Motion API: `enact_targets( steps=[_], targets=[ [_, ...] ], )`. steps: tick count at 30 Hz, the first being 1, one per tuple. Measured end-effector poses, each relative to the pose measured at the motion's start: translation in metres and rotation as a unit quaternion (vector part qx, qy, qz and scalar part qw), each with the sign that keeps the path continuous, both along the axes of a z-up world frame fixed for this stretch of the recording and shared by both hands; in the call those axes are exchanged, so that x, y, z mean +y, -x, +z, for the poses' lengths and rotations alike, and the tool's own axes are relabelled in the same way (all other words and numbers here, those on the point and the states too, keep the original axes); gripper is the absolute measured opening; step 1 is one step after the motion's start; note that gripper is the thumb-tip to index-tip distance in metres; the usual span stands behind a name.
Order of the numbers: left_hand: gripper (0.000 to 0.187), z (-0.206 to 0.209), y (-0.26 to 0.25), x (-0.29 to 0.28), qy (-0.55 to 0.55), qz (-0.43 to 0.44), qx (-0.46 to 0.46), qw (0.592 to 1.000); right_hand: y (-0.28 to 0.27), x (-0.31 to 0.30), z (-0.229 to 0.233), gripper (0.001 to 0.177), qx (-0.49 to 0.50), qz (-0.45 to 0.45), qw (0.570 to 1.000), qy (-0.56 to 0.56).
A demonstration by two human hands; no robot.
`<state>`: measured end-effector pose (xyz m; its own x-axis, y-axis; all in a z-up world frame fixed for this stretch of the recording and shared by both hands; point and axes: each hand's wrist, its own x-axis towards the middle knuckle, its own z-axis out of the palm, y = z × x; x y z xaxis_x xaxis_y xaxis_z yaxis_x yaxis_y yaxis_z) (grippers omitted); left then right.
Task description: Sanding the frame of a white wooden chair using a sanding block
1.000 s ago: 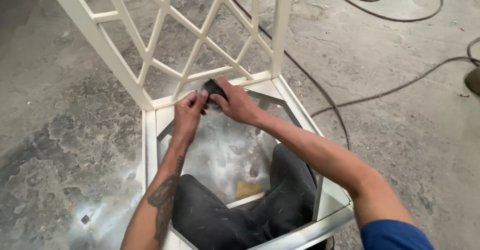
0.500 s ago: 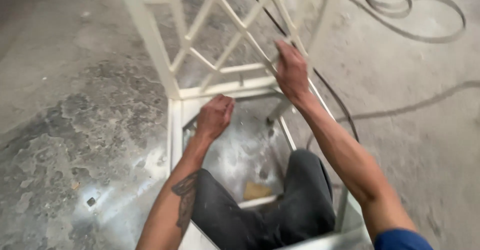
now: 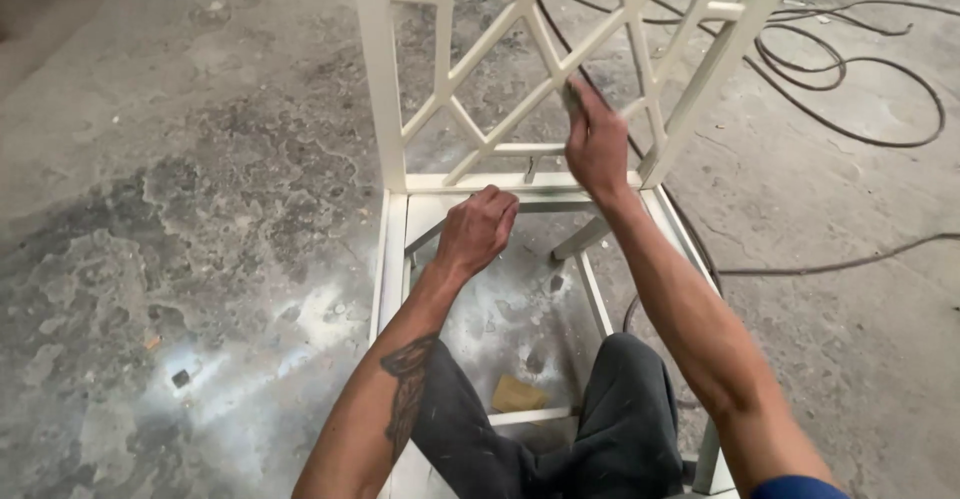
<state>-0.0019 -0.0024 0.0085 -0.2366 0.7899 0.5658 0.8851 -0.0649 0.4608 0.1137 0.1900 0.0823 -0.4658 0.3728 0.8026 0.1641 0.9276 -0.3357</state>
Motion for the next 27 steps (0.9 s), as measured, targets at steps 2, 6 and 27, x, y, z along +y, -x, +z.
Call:
enact_targets(
  steps=[2, 6, 27],
  targets=[
    [0.021, -0.004, 0.001, 0.003, 0.008, 0.002, 0.006, 1.0, 0.006, 0.012, 0.004, 0.032, 0.004, 0.026, 0.999, 0.032],
    [0.026, -0.001, -0.005, 0.004, 0.006, -0.006, 0.007, 1.0, -0.021, -0.008, 0.007, 0.035, -0.037, -0.016, 0.998, 0.052],
    [0.049, 0.064, -0.015, 0.074, -0.186, 0.097, -0.138, 0.968, -0.025, -0.06, 0.02, 0.041, -0.119, -0.038, 0.954, -0.274]
  ],
)
